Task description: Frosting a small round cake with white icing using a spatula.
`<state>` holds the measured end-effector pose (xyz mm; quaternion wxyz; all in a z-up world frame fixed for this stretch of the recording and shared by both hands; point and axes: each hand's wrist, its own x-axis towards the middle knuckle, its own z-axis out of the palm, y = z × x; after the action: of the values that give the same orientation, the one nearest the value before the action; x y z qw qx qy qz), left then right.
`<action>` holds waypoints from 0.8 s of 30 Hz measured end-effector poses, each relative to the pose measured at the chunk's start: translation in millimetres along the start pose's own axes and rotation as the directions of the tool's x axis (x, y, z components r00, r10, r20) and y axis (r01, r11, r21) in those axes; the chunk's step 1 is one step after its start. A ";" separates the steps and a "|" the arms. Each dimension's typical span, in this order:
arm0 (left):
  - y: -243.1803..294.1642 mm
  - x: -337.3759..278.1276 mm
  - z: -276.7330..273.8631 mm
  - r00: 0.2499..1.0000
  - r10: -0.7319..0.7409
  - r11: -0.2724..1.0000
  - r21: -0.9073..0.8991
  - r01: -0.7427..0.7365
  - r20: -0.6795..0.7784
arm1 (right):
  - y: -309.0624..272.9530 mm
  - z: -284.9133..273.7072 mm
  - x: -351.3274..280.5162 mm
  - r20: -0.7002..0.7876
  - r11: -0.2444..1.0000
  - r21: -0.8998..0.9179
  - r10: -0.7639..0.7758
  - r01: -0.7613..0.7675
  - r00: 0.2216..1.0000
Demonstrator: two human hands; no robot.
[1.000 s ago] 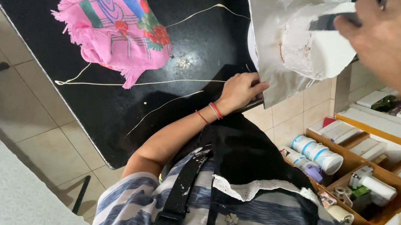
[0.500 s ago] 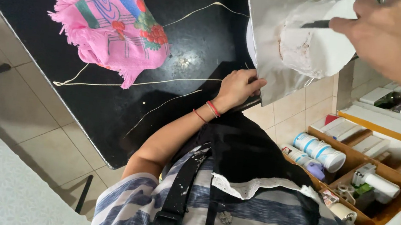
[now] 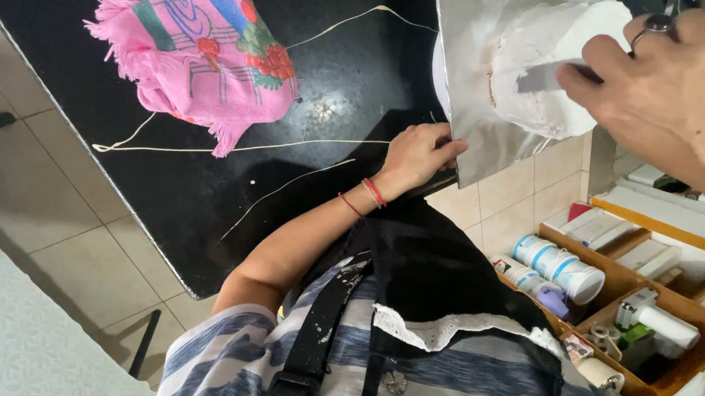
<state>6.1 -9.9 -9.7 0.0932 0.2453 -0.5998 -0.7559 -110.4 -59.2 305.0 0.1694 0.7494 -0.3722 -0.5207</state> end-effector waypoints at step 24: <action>0.1 -1.6 -0.1 1.000 0.007 1.000 0.007 -0.007 -0.013 | -14.9 86.0 2.1 0.074 0.833 0.532 0.133 -0.152 0.988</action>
<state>7.5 -9.3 -9.2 0.0988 0.2485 -0.6026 -0.7519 -182.3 -39.4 259.7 -0.0146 0.7282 -0.5602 -0.3946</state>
